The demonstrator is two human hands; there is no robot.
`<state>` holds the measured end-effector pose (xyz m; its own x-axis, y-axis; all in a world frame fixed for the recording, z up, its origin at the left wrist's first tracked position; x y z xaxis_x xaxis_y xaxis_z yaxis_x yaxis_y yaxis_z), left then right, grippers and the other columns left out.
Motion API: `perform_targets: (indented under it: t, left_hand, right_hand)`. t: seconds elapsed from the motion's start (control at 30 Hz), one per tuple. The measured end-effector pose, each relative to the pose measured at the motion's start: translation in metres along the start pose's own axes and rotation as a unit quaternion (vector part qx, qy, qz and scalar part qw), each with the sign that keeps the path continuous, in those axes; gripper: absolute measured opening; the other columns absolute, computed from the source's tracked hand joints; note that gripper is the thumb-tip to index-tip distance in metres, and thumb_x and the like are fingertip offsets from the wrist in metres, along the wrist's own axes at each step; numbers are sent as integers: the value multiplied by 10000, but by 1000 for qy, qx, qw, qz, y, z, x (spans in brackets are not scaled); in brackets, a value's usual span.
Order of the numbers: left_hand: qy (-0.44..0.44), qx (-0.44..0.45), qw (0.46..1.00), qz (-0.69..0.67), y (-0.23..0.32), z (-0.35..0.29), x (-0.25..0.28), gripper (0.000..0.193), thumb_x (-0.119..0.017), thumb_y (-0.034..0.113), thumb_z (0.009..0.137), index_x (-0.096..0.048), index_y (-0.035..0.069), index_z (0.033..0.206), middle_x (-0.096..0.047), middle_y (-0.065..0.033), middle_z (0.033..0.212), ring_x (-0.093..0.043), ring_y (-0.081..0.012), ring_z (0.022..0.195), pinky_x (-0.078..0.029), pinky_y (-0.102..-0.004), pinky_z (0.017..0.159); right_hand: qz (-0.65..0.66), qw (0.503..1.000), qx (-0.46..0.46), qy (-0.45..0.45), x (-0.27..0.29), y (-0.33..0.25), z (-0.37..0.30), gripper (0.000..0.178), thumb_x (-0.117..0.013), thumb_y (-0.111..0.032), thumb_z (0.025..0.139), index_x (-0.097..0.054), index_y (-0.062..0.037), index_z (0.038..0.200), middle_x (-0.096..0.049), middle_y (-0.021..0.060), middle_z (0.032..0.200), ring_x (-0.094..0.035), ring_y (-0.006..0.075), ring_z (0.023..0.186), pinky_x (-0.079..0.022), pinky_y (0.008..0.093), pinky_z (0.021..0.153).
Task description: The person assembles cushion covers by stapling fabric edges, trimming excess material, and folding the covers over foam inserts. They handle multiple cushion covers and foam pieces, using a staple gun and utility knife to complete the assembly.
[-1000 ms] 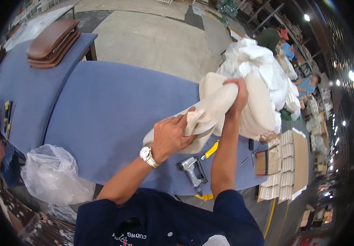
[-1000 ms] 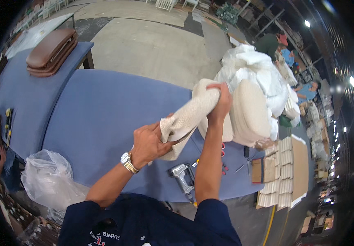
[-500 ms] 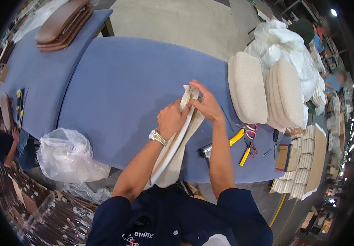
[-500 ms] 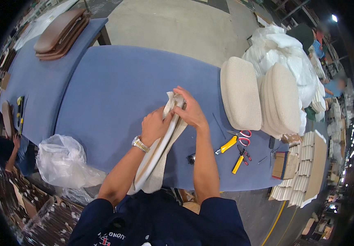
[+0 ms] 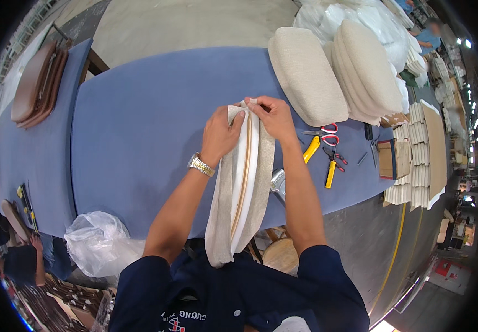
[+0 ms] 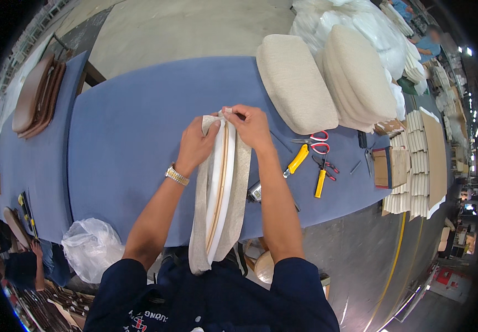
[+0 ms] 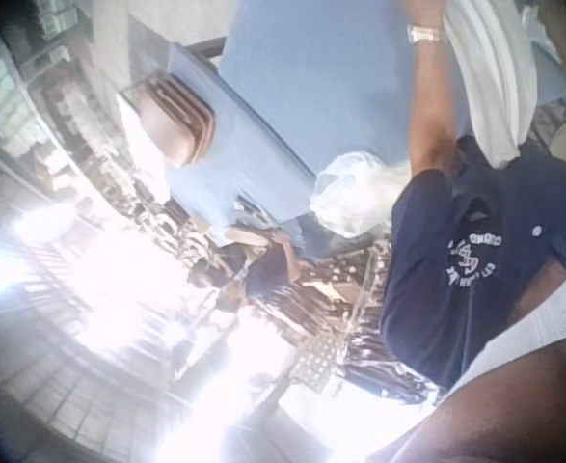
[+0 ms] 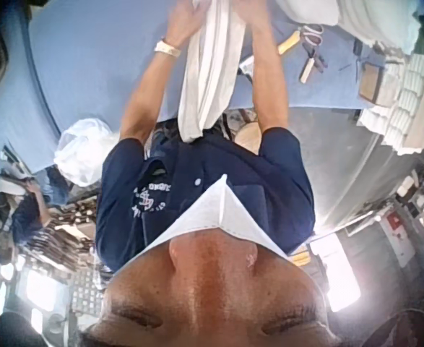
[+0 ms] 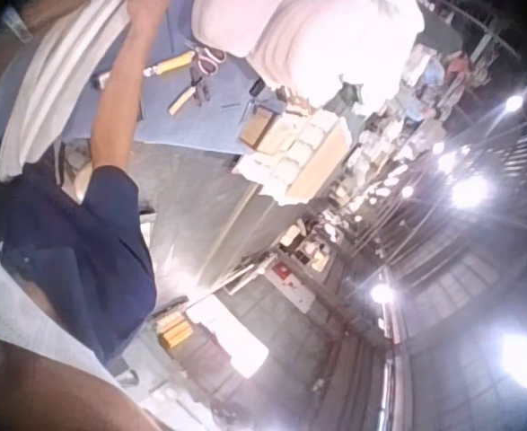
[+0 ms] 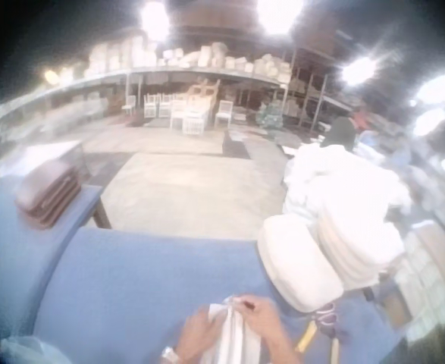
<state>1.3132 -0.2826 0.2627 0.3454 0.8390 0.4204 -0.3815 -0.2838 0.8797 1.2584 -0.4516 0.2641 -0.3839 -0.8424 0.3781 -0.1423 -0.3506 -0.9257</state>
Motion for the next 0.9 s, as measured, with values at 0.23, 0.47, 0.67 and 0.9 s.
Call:
perform_targets:
  t: [0.23,0.47,0.67,0.9]
  left_hand:
    - [-4,84,996,-18,-6,3,-1,340,-645,280,1012,-743,2,1183,-730,-181,851,-651,-178,705,-518,-357,682]
    - [-114,180,902,-376,-30,-11,-9,459,-484,338,1116,-653,-2,1373,-665,-103,1397,-623,-177,1237,-480,-326,1058]
    - [-208,37,913,-350,-81,49,-49,488,-426,368,1131,-662,8,1362,-621,-146,1449,-497,-248,1420,-405,-372,1164]
    - [-289,46,912,-289,-83,58,-69,492,-390,326,1138,-699,-22,979,-714,-90,911,-635,-160,806,-522,-344,772]
  right_hand:
    - [53,998,22,8,-12,-1,-5,188,-747,-73,909,-759,-28,1091,-775,105,1141,-740,189,980,-585,329,881]
    - [-9,999,18,40,0,-1,-5,144,-722,-68,921,-753,-2,1046,-773,112,1146,-741,191,946,-579,307,826]
    - [5,998,43,42,-7,-10,-10,117,-752,-34,892,-753,-25,1009,-757,110,1125,-729,240,988,-570,316,806]
    - [-72,981,97,149,-16,3,-6,91,-751,-29,892,-737,-18,982,-724,134,966,-703,229,858,-544,304,763]
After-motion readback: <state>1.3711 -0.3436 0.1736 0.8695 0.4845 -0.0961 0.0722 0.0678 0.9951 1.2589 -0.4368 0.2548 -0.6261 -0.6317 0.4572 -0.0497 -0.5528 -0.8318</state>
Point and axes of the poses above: each hand's wrist, its own z-axis towards the middle knuckle, its own x-axis out of the back of the hand, y = z × x, the point moved 4 cm from there along z, towards the middle knuckle
